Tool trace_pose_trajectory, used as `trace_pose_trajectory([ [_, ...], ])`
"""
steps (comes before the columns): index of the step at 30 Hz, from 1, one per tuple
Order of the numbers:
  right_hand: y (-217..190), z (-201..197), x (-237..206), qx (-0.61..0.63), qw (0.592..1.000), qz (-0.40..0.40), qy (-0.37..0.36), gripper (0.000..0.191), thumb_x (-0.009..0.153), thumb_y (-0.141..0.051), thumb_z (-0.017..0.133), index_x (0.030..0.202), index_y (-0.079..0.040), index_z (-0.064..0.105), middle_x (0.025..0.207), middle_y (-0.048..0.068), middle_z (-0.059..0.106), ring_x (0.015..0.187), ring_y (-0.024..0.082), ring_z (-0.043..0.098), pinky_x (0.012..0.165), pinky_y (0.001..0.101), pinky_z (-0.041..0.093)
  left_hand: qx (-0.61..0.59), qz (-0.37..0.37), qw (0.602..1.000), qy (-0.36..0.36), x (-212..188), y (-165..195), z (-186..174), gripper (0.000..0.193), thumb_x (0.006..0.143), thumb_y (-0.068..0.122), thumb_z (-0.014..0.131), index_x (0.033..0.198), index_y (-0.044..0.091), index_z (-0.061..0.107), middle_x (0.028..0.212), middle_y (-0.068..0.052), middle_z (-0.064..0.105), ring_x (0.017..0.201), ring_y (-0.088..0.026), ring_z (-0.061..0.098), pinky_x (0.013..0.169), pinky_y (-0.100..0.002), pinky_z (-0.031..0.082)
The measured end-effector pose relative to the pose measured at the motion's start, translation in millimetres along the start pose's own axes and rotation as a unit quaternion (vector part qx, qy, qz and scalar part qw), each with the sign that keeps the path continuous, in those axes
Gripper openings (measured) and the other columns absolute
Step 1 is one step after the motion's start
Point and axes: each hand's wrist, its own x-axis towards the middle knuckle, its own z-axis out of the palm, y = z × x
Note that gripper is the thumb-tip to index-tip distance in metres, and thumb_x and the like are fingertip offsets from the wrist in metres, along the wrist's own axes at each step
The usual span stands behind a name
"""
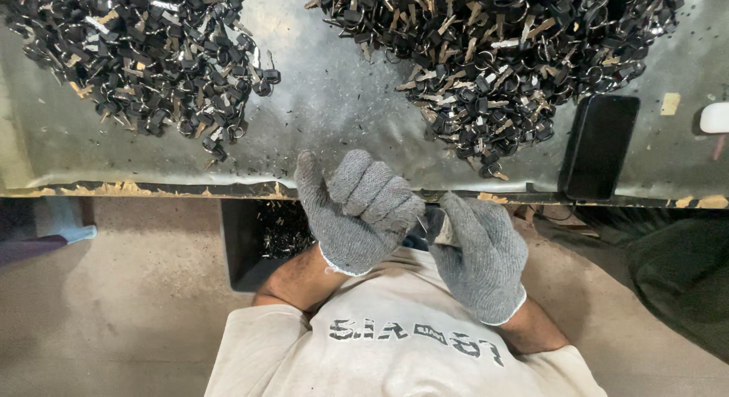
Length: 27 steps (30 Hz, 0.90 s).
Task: The person picks small black metal parts one at a time from a large pile on the workbench, briefly manipulates each with both gloved hands, and drops it into a bin below the bench. Partway through they pull off one glove, reposition it, and put it back on before resuming sorting.
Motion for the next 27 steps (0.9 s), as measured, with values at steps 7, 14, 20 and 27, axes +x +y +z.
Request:
trace_pose_trajectory([
  [7, -0.1, 2.8, -3.7, -0.013, 0.999, -0.032, 0.007, 0.062, 0.074, -0.009, 0.087, 0.131, -0.004, 0.063, 0.11, 0.015, 0.068, 0.097, 0.035, 0.068, 0.081, 0.044, 0.057, -0.044, -0.006, 0.999, -0.012, -0.2, -2.9, 2.3, 0.052, 0.104, 0.065, 0.051, 0.074, 0.024, 0.042, 0.065, 0.009, 0.036, 0.062, -0.01, 0.033, 0.067, -0.029, 0.032],
  [14, -2.1, 2.6, -4.8, 0.0, 1.0, -0.026, -0.005, 0.061, 0.07, -0.009, 0.087, 0.126, -0.003, 0.066, 0.108, 0.015, 0.069, 0.094, 0.033, 0.069, 0.077, 0.0416, 0.058, -0.045, -0.009, 0.999, -0.007, -0.8, -2.3, 4.2, 0.053, 0.103, 0.067, 0.051, 0.073, 0.024, 0.043, 0.064, 0.009, 0.037, 0.062, -0.009, 0.034, 0.066, -0.029, 0.032],
  [20, -1.7, -0.1, -3.2, -0.017, 0.999, -0.029, 0.04, 0.058, 0.075, -0.006, 0.086, 0.128, -0.004, 0.064, 0.11, 0.016, 0.068, 0.099, 0.035, 0.068, 0.083, 0.0444, 0.057, -0.039, -0.022, 0.999, 0.006, -2.6, -0.4, 7.0, 0.053, 0.102, 0.067, 0.052, 0.072, 0.024, 0.041, 0.064, 0.009, 0.036, 0.062, -0.01, 0.033, 0.067, -0.029, 0.031],
  [27, -1.4, 3.1, -3.8, 0.008, 1.0, -0.022, 0.008, 0.063, 0.071, -0.009, 0.087, 0.13, -0.005, 0.064, 0.109, 0.015, 0.069, 0.098, 0.035, 0.068, 0.083, 0.0445, 0.057, -0.046, -0.012, 0.999, 0.004, -2.1, -0.5, 5.0, 0.053, 0.102, 0.067, 0.051, 0.072, 0.024, 0.041, 0.063, 0.009, 0.036, 0.061, -0.009, 0.032, 0.065, -0.029, 0.03],
])
